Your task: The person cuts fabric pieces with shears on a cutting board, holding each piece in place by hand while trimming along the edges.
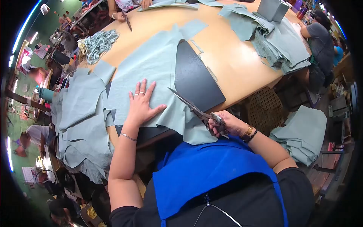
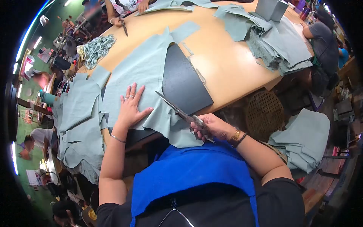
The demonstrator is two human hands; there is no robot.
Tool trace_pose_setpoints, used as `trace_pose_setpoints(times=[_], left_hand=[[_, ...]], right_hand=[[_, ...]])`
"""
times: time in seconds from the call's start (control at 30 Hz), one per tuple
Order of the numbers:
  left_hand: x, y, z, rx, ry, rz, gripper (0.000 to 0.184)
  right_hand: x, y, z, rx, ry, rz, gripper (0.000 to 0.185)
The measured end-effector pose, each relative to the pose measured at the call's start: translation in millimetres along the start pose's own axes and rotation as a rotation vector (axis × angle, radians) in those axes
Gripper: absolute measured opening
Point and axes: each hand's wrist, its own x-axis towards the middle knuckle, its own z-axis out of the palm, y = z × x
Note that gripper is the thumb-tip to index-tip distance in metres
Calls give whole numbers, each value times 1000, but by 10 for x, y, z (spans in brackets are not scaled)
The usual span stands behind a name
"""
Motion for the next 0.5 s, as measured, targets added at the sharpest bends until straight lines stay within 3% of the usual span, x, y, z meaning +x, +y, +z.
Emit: trace_pose_setpoints(times=[0.5], left_hand=[[-142, 239, 73, 35, 57, -122, 94]], right_hand=[[-21, -22, -21, 11, -22, -8, 24]])
